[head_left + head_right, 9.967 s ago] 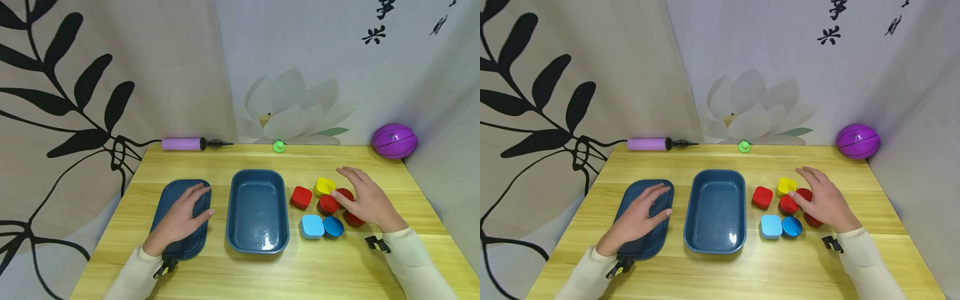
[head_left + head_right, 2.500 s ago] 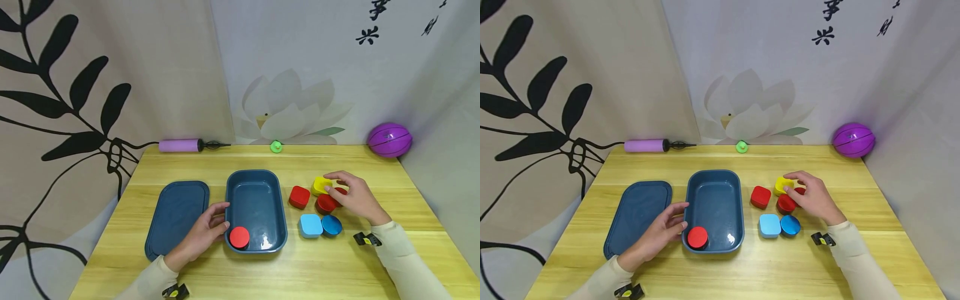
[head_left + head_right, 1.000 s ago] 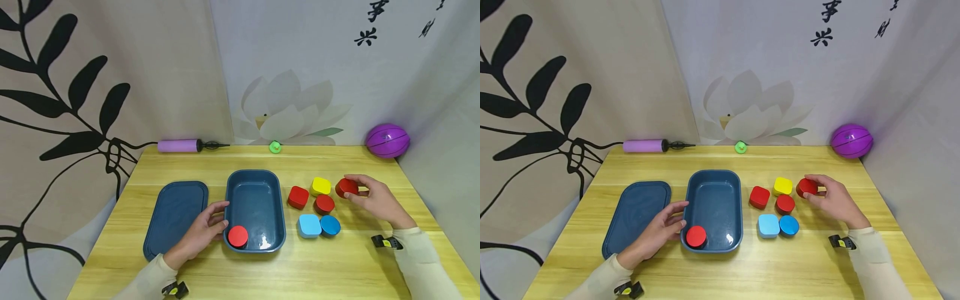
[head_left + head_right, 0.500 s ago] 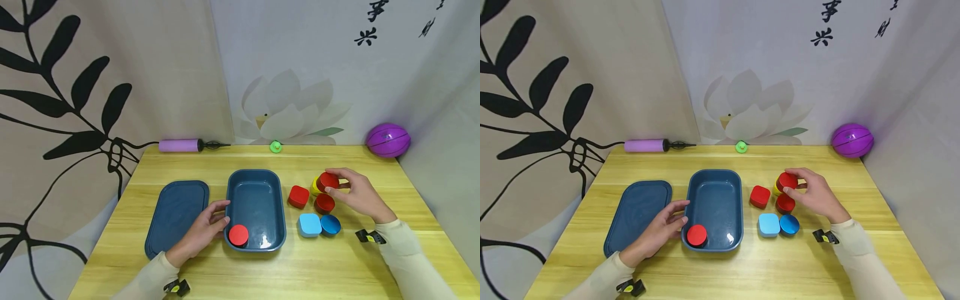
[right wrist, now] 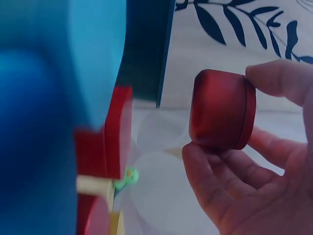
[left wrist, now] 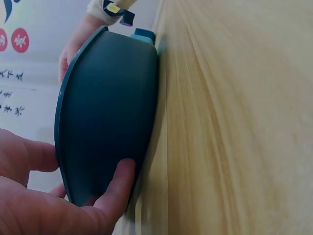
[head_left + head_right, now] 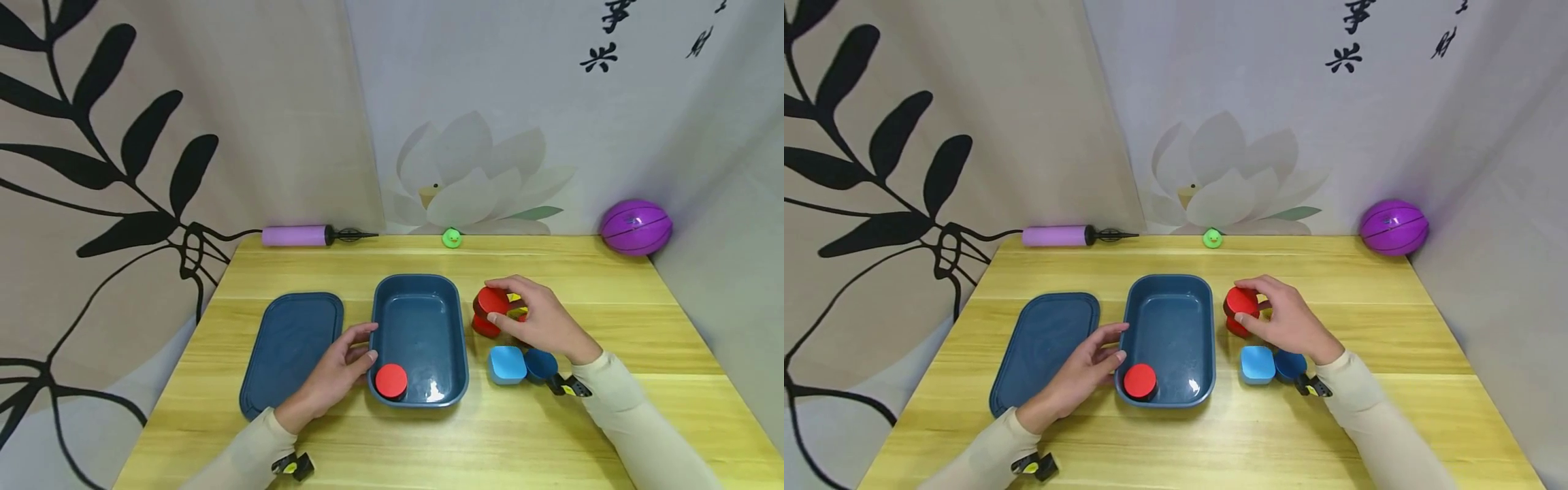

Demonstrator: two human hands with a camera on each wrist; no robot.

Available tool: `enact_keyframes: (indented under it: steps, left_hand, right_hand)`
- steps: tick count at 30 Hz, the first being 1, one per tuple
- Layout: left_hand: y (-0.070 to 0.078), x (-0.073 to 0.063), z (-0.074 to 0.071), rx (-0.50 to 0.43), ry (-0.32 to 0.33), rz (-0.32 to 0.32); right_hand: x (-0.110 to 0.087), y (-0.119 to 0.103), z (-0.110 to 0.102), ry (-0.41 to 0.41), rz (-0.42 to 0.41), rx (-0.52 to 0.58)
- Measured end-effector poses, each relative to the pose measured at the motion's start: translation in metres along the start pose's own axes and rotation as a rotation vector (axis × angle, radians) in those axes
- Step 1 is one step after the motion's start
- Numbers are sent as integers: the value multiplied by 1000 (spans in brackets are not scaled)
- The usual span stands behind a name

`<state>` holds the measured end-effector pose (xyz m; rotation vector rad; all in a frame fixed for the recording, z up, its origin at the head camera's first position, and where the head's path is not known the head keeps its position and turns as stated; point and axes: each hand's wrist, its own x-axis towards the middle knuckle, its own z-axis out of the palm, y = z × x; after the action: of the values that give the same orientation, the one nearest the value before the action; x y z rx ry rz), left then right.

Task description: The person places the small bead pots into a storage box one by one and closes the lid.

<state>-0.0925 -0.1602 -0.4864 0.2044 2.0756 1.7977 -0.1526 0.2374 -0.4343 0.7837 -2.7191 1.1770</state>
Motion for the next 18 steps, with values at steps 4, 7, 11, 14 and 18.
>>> enact_keyframes:
  steps: [4, 7, 11, 14, 18]
  left_hand:
    - [-1, 1, 1, 1, 4, -4]
    - [-1, 2, 2, 2, 4, -10]
    - [-1, 3, 2, -4, 0, -11]
    - [0, 3, 2, -7, 1, -14]
    - [-1, 2, 1, 2, 8, -21]
  right_hand:
    - [3, -10, 12, -14, -40, 19]
    - [3, -15, 21, -35, -68, 23]
    - [1, -23, 35, -72, -99, 31]
    - [1, -29, 44, -109, -127, 17]
    - [2, -38, 56, -160, -171, -49]
